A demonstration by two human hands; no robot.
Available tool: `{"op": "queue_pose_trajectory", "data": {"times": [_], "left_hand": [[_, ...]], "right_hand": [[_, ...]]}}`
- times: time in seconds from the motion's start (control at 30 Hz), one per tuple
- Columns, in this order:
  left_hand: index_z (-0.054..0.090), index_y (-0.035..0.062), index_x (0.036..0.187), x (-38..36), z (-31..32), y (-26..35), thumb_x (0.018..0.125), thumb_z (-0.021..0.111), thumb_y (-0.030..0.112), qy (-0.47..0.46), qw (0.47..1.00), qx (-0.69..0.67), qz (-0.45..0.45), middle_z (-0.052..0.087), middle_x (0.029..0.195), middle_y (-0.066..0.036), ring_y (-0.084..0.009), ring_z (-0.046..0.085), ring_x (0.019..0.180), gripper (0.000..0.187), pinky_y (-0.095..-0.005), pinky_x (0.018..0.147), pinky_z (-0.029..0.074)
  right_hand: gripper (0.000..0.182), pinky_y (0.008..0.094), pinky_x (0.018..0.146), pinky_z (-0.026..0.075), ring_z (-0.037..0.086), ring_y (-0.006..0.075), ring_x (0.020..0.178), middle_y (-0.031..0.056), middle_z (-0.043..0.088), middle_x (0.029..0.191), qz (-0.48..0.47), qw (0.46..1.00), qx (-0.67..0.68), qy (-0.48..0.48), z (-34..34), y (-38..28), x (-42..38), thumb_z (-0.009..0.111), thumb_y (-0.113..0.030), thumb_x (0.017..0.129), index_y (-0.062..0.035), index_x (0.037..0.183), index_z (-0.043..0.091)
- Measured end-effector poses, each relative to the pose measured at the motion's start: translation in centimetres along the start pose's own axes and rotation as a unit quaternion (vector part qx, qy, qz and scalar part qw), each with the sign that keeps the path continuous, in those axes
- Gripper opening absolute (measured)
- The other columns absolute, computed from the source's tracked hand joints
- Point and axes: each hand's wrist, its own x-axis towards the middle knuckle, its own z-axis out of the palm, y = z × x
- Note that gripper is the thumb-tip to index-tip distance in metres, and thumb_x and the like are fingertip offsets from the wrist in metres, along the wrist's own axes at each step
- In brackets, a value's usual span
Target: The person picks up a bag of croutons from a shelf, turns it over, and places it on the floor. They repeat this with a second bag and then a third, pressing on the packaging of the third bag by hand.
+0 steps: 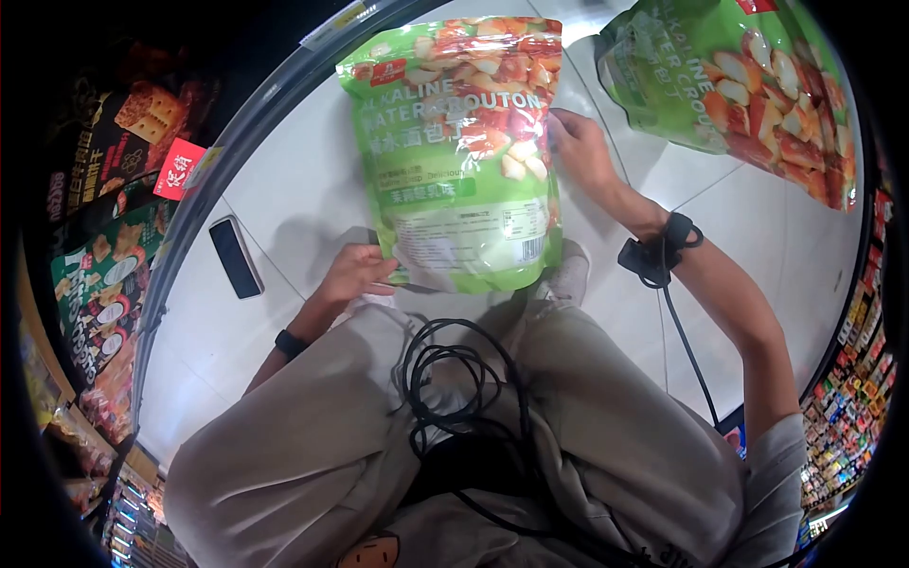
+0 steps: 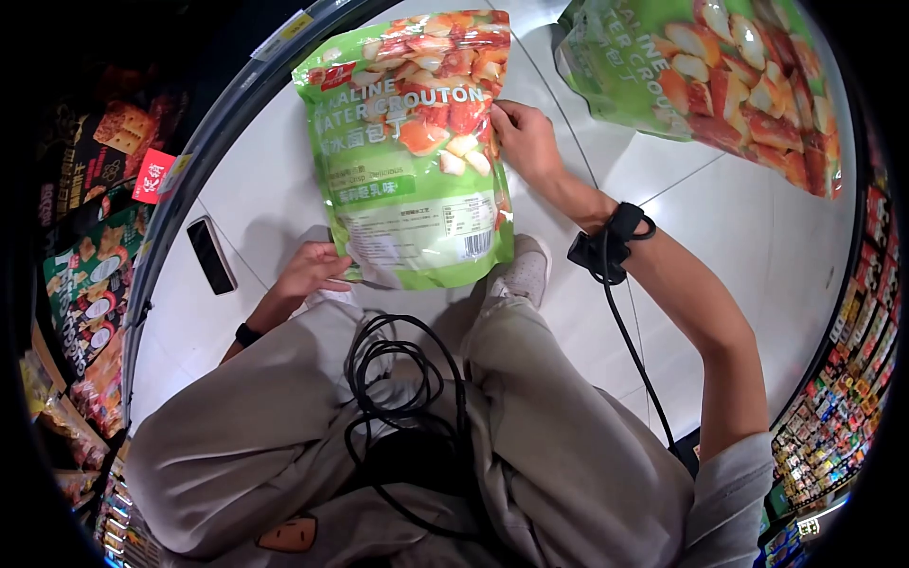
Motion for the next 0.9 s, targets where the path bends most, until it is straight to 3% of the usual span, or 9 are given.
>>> {"op": "queue_pose_trajectory", "data": {"times": [0.23,0.33,0.43,0.47,0.53,0.67,0.73,0.9], "left_hand": [[0.061,-0.0009,0.119,-0.2,0.2,0.2,0.093,0.067,0.027,-0.002,1.0,-0.018,-0.003,0.069,0.107,-0.011,-0.0189,0.069,0.092,0.038,-0.0325,0.078,0.058],[0.06,-0.0014,0.12,-0.3,0.3,0.4,0.094,0.065,0.025,-0.001,1.0,-0.014,-0.001,0.069,0.107,-0.012,-0.0198,0.069,0.092,0.037,-0.0319,0.077,0.058],[0.06,-0.0019,0.12,-0.2,0.2,0.3,0.095,0.063,0.023,-0.001,1.0,-0.004,-0.006,0.069,0.107,-0.012,-0.0205,0.07,0.091,0.035,-0.0315,0.075,0.058],[0.06,-0.0022,0.12,-0.1,0.2,0.3,0.096,0.062,0.022,0.001,1.0,0.002,-0.009,0.069,0.106,-0.012,-0.0208,0.071,0.091,0.034,-0.0313,0.075,0.059],[0.06,-0.0022,0.119,0.0,0.3,0.3,0.096,0.062,0.022,0.006,1.0,0.01,-0.008,0.069,0.106,-0.012,-0.0207,0.071,0.091,0.034,-0.0315,0.074,0.059],[0.061,-0.0026,0.117,-0.2,0.4,0.6,0.096,0.062,0.021,-0.003,1.0,0.005,-0.005,0.07,0.103,-0.011,-0.0205,0.071,0.091,0.032,-0.0316,0.073,0.059],[0.061,-0.0012,0.116,-0.1,0.3,0.4,0.095,0.063,0.023,-0.002,1.0,0.017,-0.01,0.07,0.102,-0.01,-0.0203,0.071,0.091,0.032,-0.032,0.074,0.059],[0.062,-0.0006,0.115,-0.2,0.4,0.5,0.094,0.065,0.026,0.012,0.999,0.026,-0.014,0.07,0.101,-0.009,-0.021,0.071,0.091,0.034,-0.0323,0.074,0.06]], "right_hand": [[0.028,0.0357,0.067,0.051,0.065,0.025,0.066,0.0202,0.068,0.082,-0.027,0.995,-0.093,0.026,-0.2,0.5,0.7,0.056,-0.022,0.095,0.0023,0.105,0.067],[0.028,0.0332,0.063,0.051,0.064,0.02,0.062,0.0157,0.069,0.077,0.008,0.994,-0.105,0.03,-0.1,0.0,-0.4,0.052,-0.02,0.097,0.003,0.099,0.067],[0.027,0.0243,0.059,0.05,0.06,0.0091,0.06,0.0024,0.063,0.069,0.109,0.994,0.006,-0.009,-0.8,0.6,-1.1,0.045,-0.018,0.101,0.0007,0.091,0.063],[0.027,0.0243,0.059,0.05,0.06,0.0091,0.06,0.0024,0.063,0.069,0.109,0.994,0.005,-0.007,-1.1,0.9,-1.2,0.045,-0.018,0.101,0.0007,0.091,0.063],[0.025,0.0241,0.06,0.048,0.058,0.0085,0.063,0.0019,0.063,0.074,0.082,0.992,0.09,-0.035,-1.5,0.8,-1.4,0.048,-0.018,0.1,0.001,0.095,0.063],[0.023,0.023,0.061,0.045,0.056,0.0067,0.067,0.0009,0.063,0.078,0.059,0.991,0.114,-0.043,-1.4,-0.4,-0.6,0.052,-0.019,0.099,0.0013,0.098,0.063],[0.022,0.0227,0.062,0.044,0.055,0.0053,0.069,0.0002,0.064,0.077,0.025,0.992,0.097,-0.073,-1.2,-0.3,0.2,0.059,-0.019,0.095,0.0015,0.098,0.064],[0.021,0.0237,0.061,0.045,0.055,0.0051,0.066,0.0006,0.065,0.075,0.017,0.999,-0.007,-0.042,-1.1,-0.6,1.8,0.063,-0.018,0.091,0.0017,0.093,0.066]]}}
